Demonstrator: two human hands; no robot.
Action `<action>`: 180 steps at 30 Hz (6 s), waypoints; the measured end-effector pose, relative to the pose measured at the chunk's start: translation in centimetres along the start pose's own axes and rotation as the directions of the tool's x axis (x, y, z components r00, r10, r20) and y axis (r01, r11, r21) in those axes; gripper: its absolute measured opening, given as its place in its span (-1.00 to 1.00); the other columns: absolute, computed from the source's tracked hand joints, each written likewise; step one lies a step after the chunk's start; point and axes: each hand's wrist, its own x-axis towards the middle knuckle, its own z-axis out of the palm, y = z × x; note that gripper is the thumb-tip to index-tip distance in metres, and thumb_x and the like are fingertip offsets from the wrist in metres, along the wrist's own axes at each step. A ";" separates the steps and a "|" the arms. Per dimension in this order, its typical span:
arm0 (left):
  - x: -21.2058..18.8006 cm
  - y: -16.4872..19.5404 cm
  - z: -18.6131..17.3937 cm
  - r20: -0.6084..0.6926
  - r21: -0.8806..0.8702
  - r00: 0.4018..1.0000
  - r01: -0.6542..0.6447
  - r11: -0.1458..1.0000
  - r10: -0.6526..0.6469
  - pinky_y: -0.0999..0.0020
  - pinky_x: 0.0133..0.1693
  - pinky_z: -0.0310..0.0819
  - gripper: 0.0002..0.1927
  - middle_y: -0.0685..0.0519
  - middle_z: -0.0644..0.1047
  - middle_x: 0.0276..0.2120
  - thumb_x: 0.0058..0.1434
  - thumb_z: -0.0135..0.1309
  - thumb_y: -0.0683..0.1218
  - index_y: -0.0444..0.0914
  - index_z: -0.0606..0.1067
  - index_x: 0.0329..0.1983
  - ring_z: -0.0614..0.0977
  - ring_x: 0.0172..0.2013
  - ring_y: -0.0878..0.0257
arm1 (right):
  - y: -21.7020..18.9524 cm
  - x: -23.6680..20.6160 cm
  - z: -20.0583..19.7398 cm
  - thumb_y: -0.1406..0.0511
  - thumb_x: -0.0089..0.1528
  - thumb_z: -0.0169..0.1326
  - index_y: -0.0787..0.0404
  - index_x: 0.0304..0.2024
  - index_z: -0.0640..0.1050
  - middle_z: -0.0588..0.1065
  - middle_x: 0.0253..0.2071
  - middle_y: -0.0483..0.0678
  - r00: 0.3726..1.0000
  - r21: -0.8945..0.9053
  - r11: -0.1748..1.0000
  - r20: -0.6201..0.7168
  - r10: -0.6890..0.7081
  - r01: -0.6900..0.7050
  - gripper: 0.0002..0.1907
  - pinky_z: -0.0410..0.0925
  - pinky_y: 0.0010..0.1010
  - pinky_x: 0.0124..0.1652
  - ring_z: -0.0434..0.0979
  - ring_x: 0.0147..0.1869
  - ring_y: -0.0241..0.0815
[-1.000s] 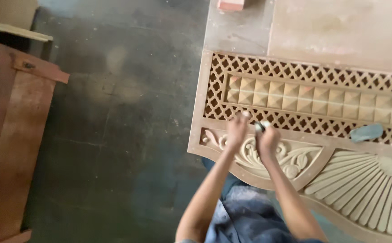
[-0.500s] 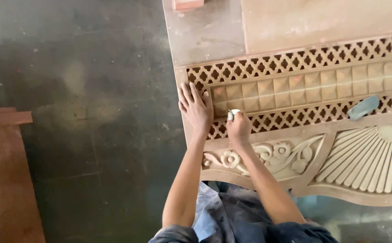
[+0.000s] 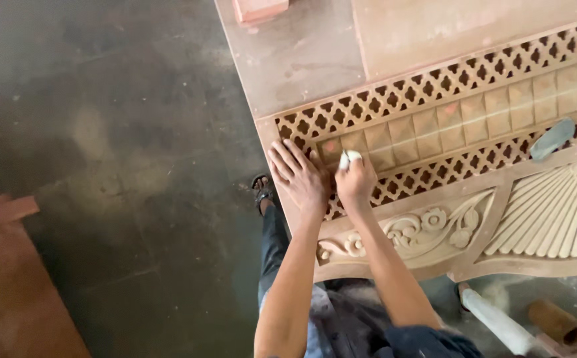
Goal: The person sands a large carved wooden panel using a white sanding block, moving systematically across floral, fan, and lattice patterns. The person occasionally switches to a metal scraper tool to remove material from the carved surfaces.
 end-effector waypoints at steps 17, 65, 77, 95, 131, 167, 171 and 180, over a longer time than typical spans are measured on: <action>0.1 -0.6 0.0 0.127 -0.012 0.992 -0.005 1.000 0.006 -0.11 0.46 -0.11 -0.32 -0.39 0.13 0.47 0.46 -0.13 0.07 -0.48 0.16 0.47 0.09 0.48 -0.26 | -1.0 1.0 0.8 0.48 0.16 0.17 0.30 -0.15 0.54 0.49 -0.27 0.14 0.999 -0.049 0.999 0.034 0.001 0.000 -0.80 0.39 -0.02 -0.24 0.52 -0.23 0.24; 0.1 -0.5 -1.1 0.047 0.001 0.997 -0.059 0.998 0.059 -0.14 0.43 0.01 -0.32 -0.45 0.20 0.42 0.46 -0.09 0.07 -0.54 0.21 0.42 0.20 0.44 -0.31 | 2.7 -1.9 -5.1 0.44 0.28 0.21 0.30 -0.13 0.61 0.55 -0.25 0.17 0.985 -0.089 0.982 -0.061 0.161 -0.166 -0.89 0.40 -0.05 -0.23 0.55 -0.22 0.21; 0.4 0.2 -1.7 0.048 0.075 0.997 -0.066 0.995 0.062 -0.13 0.41 0.02 -0.32 -0.45 0.22 0.40 0.42 -0.09 0.06 -0.54 0.24 0.40 0.22 0.42 -0.32 | 3.5 0.2 -3.0 0.51 0.05 0.16 0.32 -0.08 0.57 0.51 -0.18 0.20 0.988 -0.069 0.992 0.102 0.113 -0.106 -0.65 0.40 0.00 -0.17 0.52 -0.16 0.29; -2.5 4.1 2.6 0.403 -0.033 0.908 -0.116 0.993 0.120 -0.38 0.39 -0.49 -0.23 -0.22 -0.15 0.56 0.35 -0.14 0.06 -0.18 -0.03 0.59 -0.22 0.51 -0.35 | 3.6 2.7 -1.8 0.50 0.11 0.16 0.32 -0.09 0.59 0.50 -0.22 0.17 0.996 -0.027 0.999 0.085 0.041 -0.039 -0.71 0.43 -0.04 -0.23 0.54 -0.21 0.25; -2.8 4.1 4.0 0.364 -0.033 0.929 -0.059 0.998 0.067 -0.36 0.42 -0.50 -0.36 -0.15 -0.10 0.57 0.47 -0.25 0.13 -0.10 0.05 0.58 -0.19 0.53 -0.30 | 4.8 0.8 -3.5 0.51 0.08 0.13 0.32 -0.11 0.62 0.55 -0.24 0.17 0.988 -0.022 0.998 0.140 0.065 -0.062 -0.69 0.43 -0.08 -0.23 0.55 -0.22 0.20; -3.0 4.4 4.2 0.334 0.024 0.941 -0.057 0.998 0.046 -0.35 0.42 -0.44 -0.35 -0.17 -0.09 0.56 0.47 -0.21 0.15 -0.10 0.05 0.56 -0.15 0.52 -0.30 | 8.7 3.0 -4.2 0.49 0.16 0.21 0.33 -0.15 0.61 0.50 -0.29 0.13 0.996 -0.098 0.991 0.006 0.089 -0.088 -0.81 0.36 -0.03 -0.20 0.49 -0.21 0.20; -3.1 4.2 3.8 0.372 0.054 0.924 -0.118 0.992 0.090 -0.38 0.41 -0.44 -0.31 -0.25 -0.06 0.55 0.43 -0.20 0.12 -0.18 0.07 0.58 -0.14 0.51 -0.35 | 8.5 5.1 -2.7 0.51 0.03 0.16 0.34 -0.12 0.60 0.49 -0.25 0.15 1.000 -0.047 0.999 0.001 0.008 -0.008 -0.67 0.39 -0.03 -0.18 0.50 -0.17 0.22; -3.6 4.2 4.1 0.260 0.037 0.958 -0.131 0.991 0.117 -0.41 0.42 -0.28 -0.34 -0.25 -0.01 0.54 0.45 -0.13 0.10 -0.21 0.13 0.55 -0.04 0.50 -0.36 | 7.9 5.2 -3.4 0.51 0.00 0.17 0.29 -0.14 0.61 0.48 -0.28 0.12 0.998 -0.101 0.993 0.023 0.064 -0.061 -0.66 0.37 -0.03 -0.22 0.50 -0.18 0.20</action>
